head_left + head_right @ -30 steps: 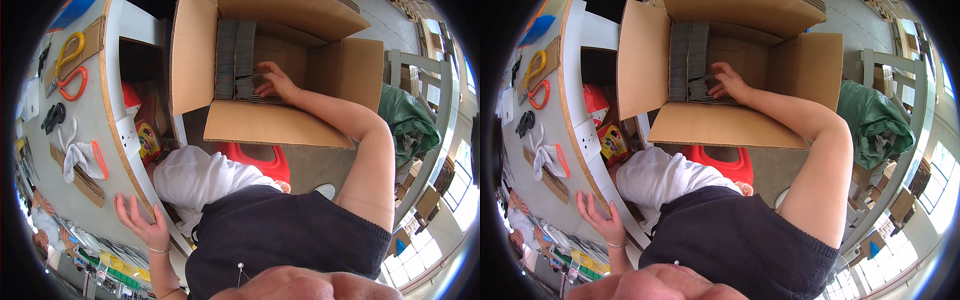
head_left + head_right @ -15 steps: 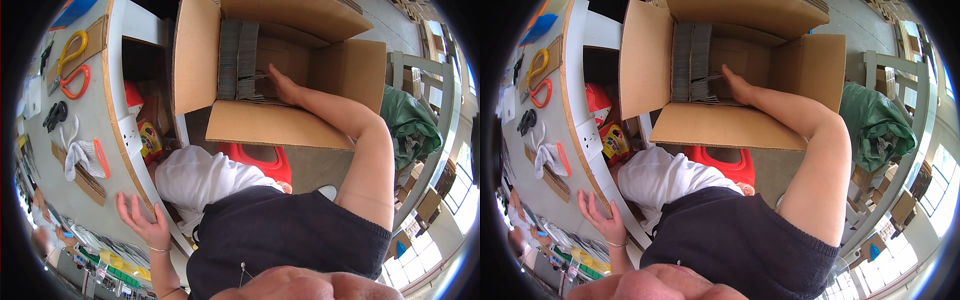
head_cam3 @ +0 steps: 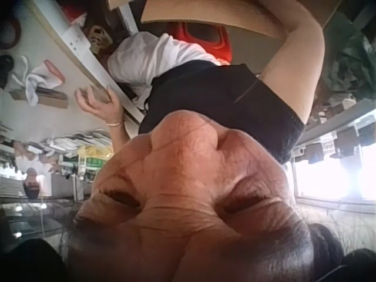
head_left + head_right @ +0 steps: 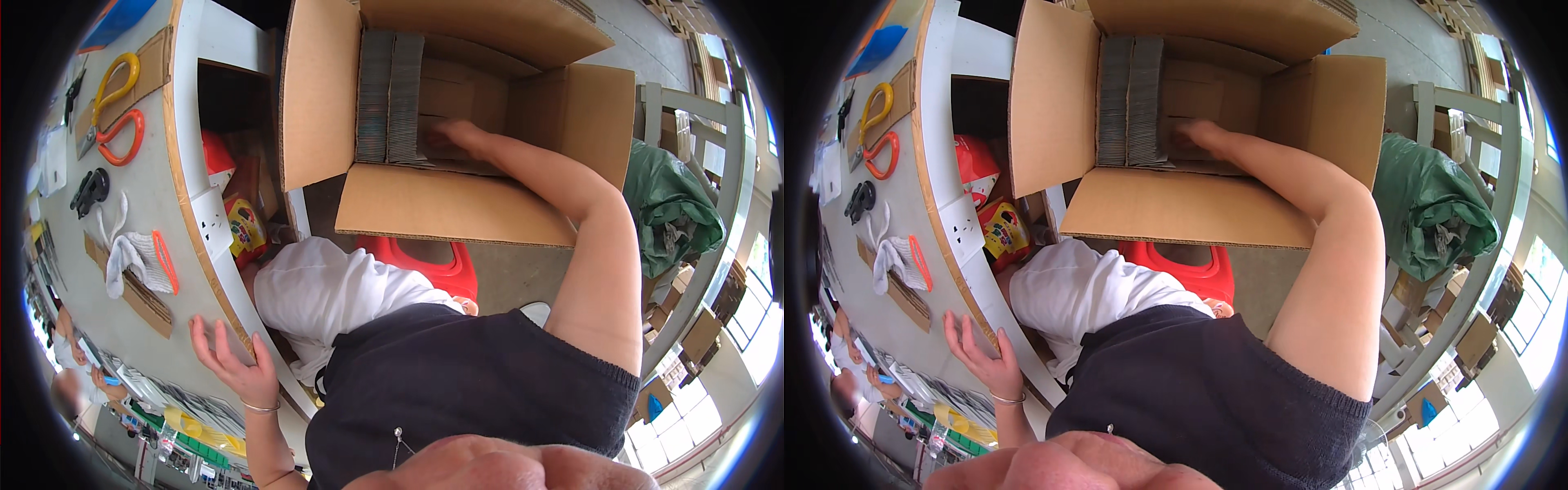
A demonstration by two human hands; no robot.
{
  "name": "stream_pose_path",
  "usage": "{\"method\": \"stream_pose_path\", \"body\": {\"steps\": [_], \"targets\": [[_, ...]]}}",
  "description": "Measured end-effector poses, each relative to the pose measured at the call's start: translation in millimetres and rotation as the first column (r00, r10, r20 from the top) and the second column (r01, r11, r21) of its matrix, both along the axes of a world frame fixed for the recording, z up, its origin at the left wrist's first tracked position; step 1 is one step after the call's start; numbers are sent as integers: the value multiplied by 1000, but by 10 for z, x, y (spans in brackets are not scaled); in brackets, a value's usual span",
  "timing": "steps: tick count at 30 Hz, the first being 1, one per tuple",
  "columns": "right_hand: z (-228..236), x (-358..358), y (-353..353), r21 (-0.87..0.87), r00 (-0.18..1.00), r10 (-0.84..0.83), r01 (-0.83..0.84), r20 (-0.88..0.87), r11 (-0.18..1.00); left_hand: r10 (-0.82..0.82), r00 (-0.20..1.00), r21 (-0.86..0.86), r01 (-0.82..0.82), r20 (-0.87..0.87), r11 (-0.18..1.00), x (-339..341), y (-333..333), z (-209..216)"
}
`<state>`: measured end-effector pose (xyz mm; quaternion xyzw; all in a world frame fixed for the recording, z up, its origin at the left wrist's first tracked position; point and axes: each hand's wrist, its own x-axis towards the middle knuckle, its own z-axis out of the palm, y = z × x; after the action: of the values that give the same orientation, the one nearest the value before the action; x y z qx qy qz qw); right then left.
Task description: Organizing and packing stacks of label sheets into a cardboard shipping box at a factory workbench.
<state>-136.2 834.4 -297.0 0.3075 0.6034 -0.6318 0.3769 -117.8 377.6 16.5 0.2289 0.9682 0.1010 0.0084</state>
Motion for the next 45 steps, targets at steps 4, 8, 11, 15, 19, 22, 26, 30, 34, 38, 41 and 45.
{"method": "stream_pose_path", "body": {"steps": [4, 8, 11, 15, 19, 22, 26, 30, 34, 38, 41, 45], "targets": [[221, -64, -128, 345, 660, 730, -653, -178, 675, 14, 1000, -7, -14, 5, 1000, 24, -14, -5], [322, -154, -358, 383, 747, 649, -564, -140, 732, 22, 1000, -3, -22, 5, 1000, 30, -11, -17], [232, -123, -235, 280, 746, 620, -558, -242, 781, 29, 1000, -14, -29, 6, 999, 30, 4, -12], [335, -200, 13, 20, 724, 568, -611, -390, 792, 31, 999, -13, -31, 8, 999, 29, 4, -7], [240, -246, -89, 18, 708, 596, -638, -379, 770, 32, 999, -12, -32, 9, 999, 31, 8, -13], [99, -153, -241, 89, 772, 581, -580, -256, 810, 30, 1000, -10, -30, -2, 999, 26, 1, -16], [22, -108, -216, -60, 871, 406, -437, -278, 897, 35, 999, 3, -35, -20, 999, 25, 5, -11], [-209, -231, 45, 23, 726, 626, -647, -283, 762, 28, 1000, -18, -28, 0, 999, 25, 5, -21], [-292, -168, -276, 323, 771, 594, -515, -230, 794, 37, 999, -20, -37, -15, 999, 37, 22, -29], [-292, -196, -138, 178, 698, 624, -604, -351, 777, 43, 999, -10, -43, -6, 999, 44, 29, -13], [-181, -216, 35, 39, 665, 637, -679, -389, 733, 43, 999, -28, -43, -6, 999, 39, 21, -19], [-131, -254, -71, 168, 625, 682, -678, -380, 716, 36, 999, -30, -36, -8, 999, 41, 16, -14]]}}
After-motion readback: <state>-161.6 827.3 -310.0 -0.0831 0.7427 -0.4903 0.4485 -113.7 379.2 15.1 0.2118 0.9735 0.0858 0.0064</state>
